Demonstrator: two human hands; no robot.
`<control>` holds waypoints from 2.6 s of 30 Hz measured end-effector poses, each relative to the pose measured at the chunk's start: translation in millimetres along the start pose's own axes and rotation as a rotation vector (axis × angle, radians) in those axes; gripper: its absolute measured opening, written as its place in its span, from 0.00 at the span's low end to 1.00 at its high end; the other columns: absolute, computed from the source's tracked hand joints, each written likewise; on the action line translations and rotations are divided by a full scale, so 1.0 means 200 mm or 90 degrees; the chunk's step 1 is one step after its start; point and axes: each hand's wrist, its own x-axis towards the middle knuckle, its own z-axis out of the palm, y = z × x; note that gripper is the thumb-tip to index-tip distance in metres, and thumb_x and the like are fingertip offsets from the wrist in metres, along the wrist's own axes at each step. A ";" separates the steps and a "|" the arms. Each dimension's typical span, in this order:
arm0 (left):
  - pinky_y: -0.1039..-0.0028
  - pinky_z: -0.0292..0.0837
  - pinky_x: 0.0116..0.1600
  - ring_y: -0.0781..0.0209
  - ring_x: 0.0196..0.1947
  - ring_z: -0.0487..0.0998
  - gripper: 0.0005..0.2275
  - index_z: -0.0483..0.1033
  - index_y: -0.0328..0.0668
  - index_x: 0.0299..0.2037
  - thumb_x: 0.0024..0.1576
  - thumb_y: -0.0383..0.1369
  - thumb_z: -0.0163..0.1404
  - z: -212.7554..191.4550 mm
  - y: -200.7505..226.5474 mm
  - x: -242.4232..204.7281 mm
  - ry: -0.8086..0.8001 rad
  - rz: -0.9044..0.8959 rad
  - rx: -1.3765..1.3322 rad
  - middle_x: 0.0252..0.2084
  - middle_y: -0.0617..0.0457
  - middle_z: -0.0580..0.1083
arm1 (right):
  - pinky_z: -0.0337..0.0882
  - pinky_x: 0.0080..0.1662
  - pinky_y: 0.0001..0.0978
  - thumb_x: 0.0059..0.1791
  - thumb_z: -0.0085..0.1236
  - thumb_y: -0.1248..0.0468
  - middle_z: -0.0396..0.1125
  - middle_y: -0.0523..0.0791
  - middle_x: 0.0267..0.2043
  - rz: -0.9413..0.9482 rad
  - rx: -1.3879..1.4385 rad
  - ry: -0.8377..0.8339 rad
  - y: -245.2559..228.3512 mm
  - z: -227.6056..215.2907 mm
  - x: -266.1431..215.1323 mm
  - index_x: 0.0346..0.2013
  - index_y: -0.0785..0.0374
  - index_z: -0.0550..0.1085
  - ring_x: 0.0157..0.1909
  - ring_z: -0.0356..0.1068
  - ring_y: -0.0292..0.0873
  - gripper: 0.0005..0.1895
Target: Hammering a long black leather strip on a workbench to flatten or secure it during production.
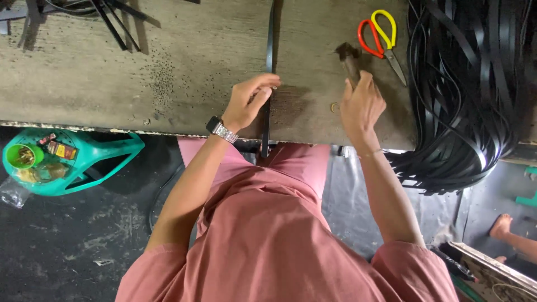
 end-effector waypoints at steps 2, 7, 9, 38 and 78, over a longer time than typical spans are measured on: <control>0.62 0.76 0.57 0.52 0.53 0.81 0.15 0.78 0.45 0.57 0.67 0.41 0.46 0.00 -0.01 0.00 0.002 0.030 0.002 0.50 0.50 0.81 | 0.64 0.43 0.42 0.53 0.63 0.59 0.69 0.49 0.41 -0.018 -0.053 -0.020 -0.09 -0.02 0.00 0.53 0.64 0.72 0.42 0.69 0.51 0.18; 0.65 0.80 0.50 0.51 0.42 0.84 0.09 0.83 0.40 0.45 0.65 0.36 0.54 0.02 0.02 0.02 0.038 0.082 0.086 0.38 0.47 0.82 | 0.61 0.53 0.52 0.54 0.55 0.56 0.65 0.53 0.56 -0.236 0.015 0.047 -0.33 0.05 -0.04 0.58 0.59 0.74 0.58 0.63 0.58 0.20; 0.63 0.81 0.40 0.44 0.37 0.84 0.05 0.81 0.36 0.36 0.63 0.29 0.57 0.03 0.04 0.03 0.055 0.143 0.207 0.34 0.45 0.82 | 0.64 0.56 0.48 0.46 0.62 0.62 0.66 0.50 0.61 -0.314 0.343 -0.072 -0.43 0.17 -0.05 0.65 0.58 0.71 0.66 0.64 0.56 0.31; 0.70 0.85 0.35 0.53 0.32 0.85 0.04 0.80 0.29 0.37 0.63 0.25 0.56 0.05 0.08 0.03 0.217 -0.040 0.057 0.31 0.41 0.82 | 0.40 0.74 0.59 0.44 0.61 0.30 0.49 0.46 0.74 -0.255 0.329 -0.200 -0.50 0.19 -0.11 0.69 0.42 0.67 0.78 0.42 0.55 0.42; 0.71 0.78 0.34 0.49 0.28 0.83 0.05 0.78 0.36 0.31 0.59 0.25 0.59 0.08 -0.08 -0.06 0.080 0.092 0.262 0.27 0.47 0.80 | 0.70 0.30 0.47 0.58 0.50 0.45 0.61 0.52 0.20 -0.145 0.308 -0.209 -0.40 -0.38 -0.20 0.33 0.60 0.64 0.28 0.71 0.65 0.23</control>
